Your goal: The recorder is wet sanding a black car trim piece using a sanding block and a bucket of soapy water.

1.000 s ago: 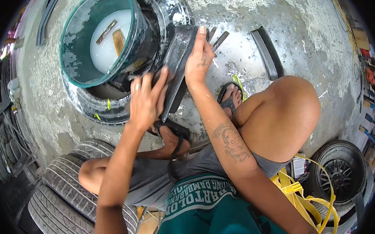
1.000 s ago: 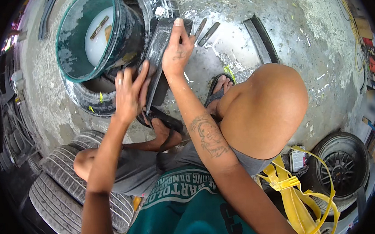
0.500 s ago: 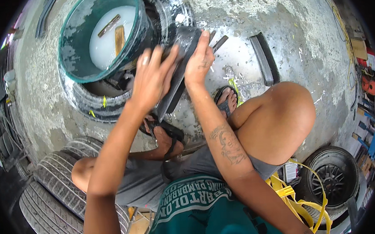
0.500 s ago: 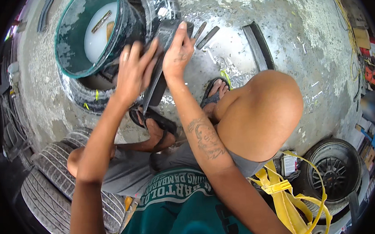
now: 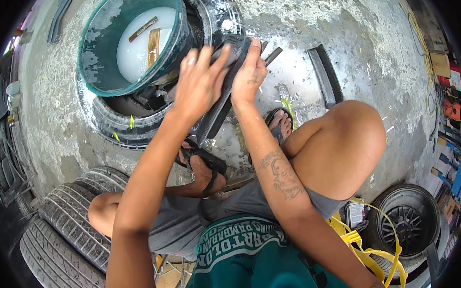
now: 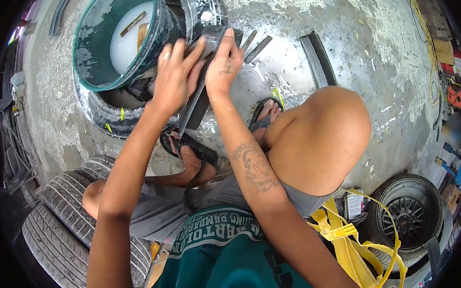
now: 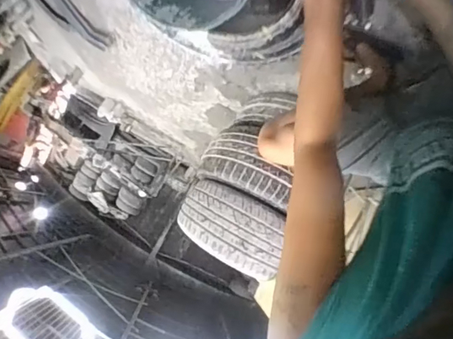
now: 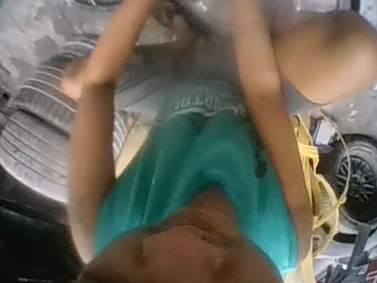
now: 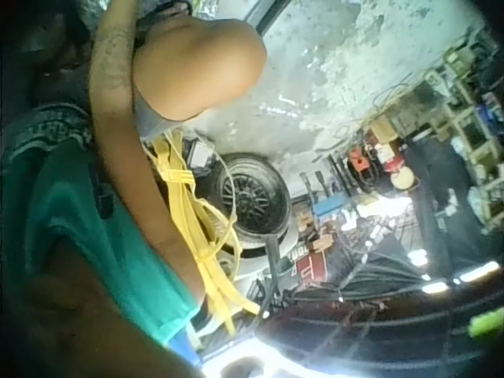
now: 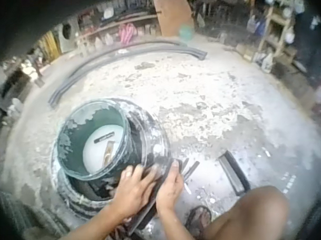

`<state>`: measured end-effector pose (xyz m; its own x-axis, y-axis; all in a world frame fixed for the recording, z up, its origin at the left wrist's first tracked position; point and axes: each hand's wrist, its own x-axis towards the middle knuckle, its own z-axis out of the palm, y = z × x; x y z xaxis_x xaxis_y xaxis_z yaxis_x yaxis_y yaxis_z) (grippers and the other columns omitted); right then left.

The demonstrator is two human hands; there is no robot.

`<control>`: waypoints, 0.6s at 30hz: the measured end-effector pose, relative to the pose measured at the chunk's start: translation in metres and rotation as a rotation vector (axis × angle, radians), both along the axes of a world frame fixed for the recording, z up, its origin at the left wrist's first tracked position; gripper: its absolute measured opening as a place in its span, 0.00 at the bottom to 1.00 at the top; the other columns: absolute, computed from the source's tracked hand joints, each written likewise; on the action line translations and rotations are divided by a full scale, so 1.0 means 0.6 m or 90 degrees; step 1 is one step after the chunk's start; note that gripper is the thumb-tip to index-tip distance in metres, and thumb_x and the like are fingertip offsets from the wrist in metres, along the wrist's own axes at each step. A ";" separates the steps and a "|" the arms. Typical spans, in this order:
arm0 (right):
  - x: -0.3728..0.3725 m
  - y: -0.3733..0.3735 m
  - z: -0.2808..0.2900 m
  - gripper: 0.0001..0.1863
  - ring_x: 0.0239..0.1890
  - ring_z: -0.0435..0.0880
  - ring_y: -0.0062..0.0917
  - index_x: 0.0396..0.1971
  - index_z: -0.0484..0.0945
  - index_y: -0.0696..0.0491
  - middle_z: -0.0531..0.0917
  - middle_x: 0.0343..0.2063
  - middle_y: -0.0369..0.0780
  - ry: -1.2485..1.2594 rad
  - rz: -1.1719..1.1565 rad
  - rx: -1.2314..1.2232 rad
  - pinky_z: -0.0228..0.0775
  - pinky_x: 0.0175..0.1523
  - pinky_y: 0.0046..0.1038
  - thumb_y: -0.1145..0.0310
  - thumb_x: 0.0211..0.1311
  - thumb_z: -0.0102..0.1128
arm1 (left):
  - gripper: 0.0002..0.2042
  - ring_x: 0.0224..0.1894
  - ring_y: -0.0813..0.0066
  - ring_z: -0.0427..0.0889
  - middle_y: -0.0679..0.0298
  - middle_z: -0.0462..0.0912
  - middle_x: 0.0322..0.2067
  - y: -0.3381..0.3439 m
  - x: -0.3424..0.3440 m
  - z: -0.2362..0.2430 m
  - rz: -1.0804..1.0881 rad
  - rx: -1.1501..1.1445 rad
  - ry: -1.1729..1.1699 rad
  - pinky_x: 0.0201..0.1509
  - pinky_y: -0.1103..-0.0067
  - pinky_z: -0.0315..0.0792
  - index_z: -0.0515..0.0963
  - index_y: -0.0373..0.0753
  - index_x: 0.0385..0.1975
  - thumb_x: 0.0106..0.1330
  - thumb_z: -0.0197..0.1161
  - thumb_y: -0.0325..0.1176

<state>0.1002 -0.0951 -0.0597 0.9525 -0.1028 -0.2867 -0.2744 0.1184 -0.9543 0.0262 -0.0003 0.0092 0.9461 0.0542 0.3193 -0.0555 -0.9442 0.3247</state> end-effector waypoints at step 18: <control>-0.088 -0.093 0.022 0.21 0.51 0.78 0.37 0.63 0.89 0.45 0.79 0.42 0.48 -0.198 0.290 -0.211 0.72 0.61 0.36 0.52 0.79 0.65 | 0.28 0.53 0.46 0.76 0.44 0.74 0.48 -0.041 -0.188 -0.019 0.281 -0.198 0.015 0.61 0.57 0.72 0.73 0.37 0.76 0.77 0.68 0.32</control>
<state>0.0475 -0.1508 -0.0466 0.9553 0.2953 -0.0122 0.0678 -0.2591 -0.9635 -0.0865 -0.0247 -0.0021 0.8188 0.5364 0.2044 0.3349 -0.7356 0.5889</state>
